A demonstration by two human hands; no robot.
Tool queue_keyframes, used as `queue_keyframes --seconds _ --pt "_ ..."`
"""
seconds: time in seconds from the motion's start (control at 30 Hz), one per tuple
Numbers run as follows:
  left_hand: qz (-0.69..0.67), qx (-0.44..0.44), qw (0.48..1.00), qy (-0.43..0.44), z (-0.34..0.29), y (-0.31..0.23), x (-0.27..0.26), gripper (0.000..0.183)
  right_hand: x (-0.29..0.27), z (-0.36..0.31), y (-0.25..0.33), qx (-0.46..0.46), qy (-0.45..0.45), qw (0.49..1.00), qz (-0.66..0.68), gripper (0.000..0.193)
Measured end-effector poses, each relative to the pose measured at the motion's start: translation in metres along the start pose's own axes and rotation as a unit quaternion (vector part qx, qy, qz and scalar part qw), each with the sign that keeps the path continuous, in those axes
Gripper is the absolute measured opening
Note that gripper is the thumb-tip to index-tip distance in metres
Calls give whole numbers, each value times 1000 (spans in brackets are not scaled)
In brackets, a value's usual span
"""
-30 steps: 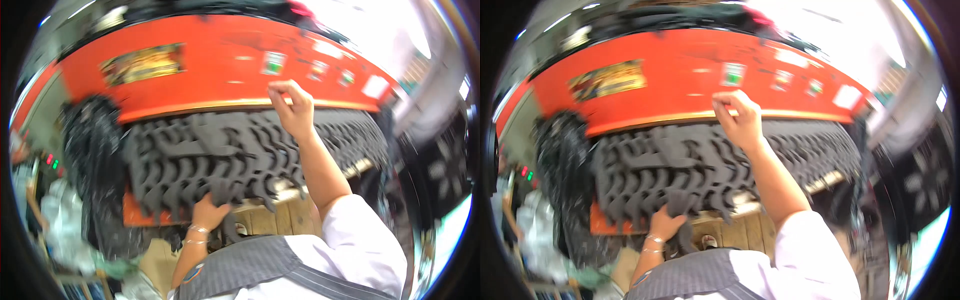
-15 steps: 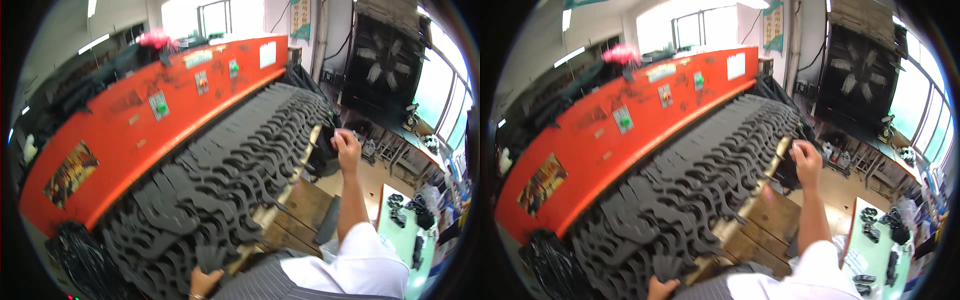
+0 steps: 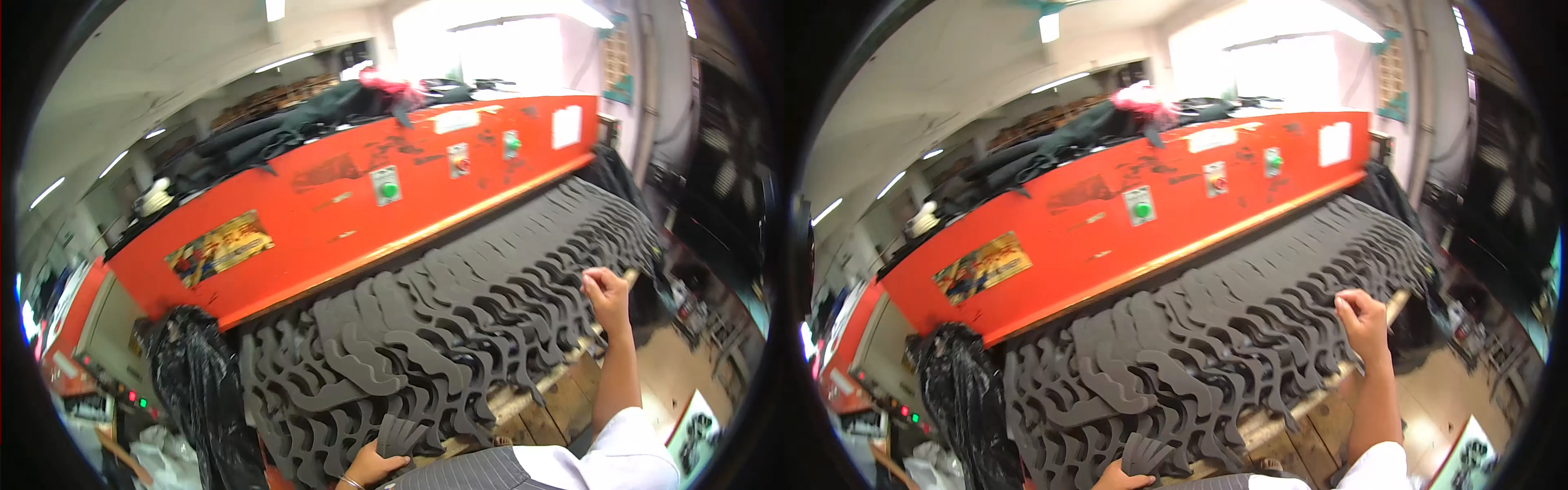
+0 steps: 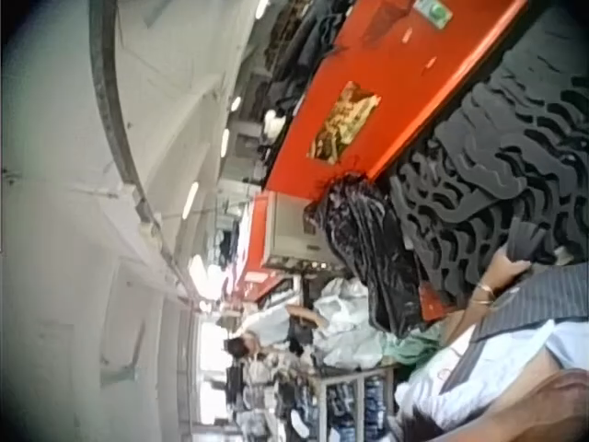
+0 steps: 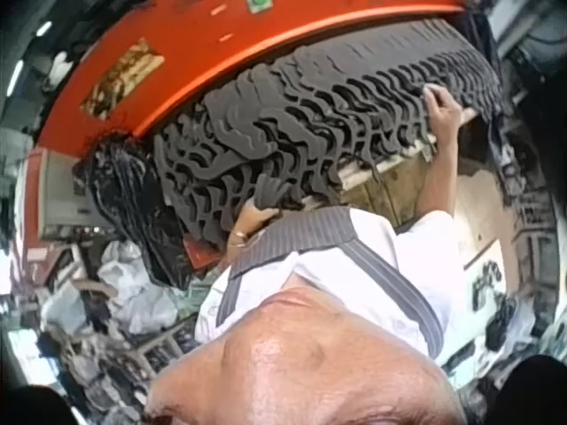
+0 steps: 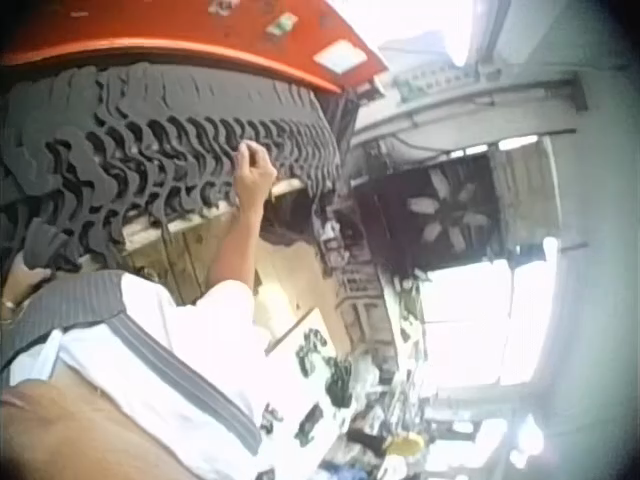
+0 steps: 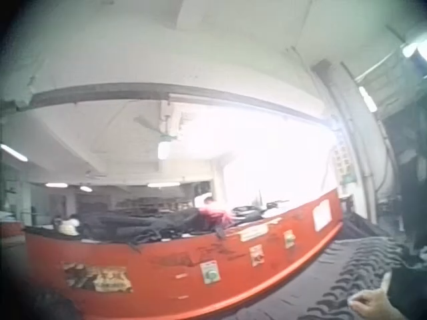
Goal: Removing die-cut shoe components from a foam sheet and using a hammer to facilitate separation.
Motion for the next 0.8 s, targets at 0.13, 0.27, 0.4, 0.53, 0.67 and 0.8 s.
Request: queue_keyframes --seconds 0.13,0.27,0.4,0.53,0.67,0.8 --pt "-12 -47 997 -52 -12 2 23 52 17 29 -16 -56 106 992 -27 7" --pt "-59 -46 991 -113 -13 -2 46 52 15 60 -36 -115 140 981 -65 10" --pt "-173 29 965 -194 5 -16 56 45 12 113 -71 -161 88 978 -98 13" --pt "-116 -25 951 -286 4 -51 55 48 -15 146 -104 -45 -2 999 -22 14" --pt "-39 -49 974 -217 28 -83 70 53 -111 113 -170 80 -147 985 -47 16" --pt "-14 -51 983 -173 70 -80 68 54 -141 63 -235 150 -160 949 -224 20"
Point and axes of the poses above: each hand's wrist, its own z-axis towards the middle knuckle, its own x-axis out of the palm, y = z × x, the point moved 5 cm from there along z, towards the middle knuckle, and after that the axes turned 6 degrees about -z, right-handed, at the moved point
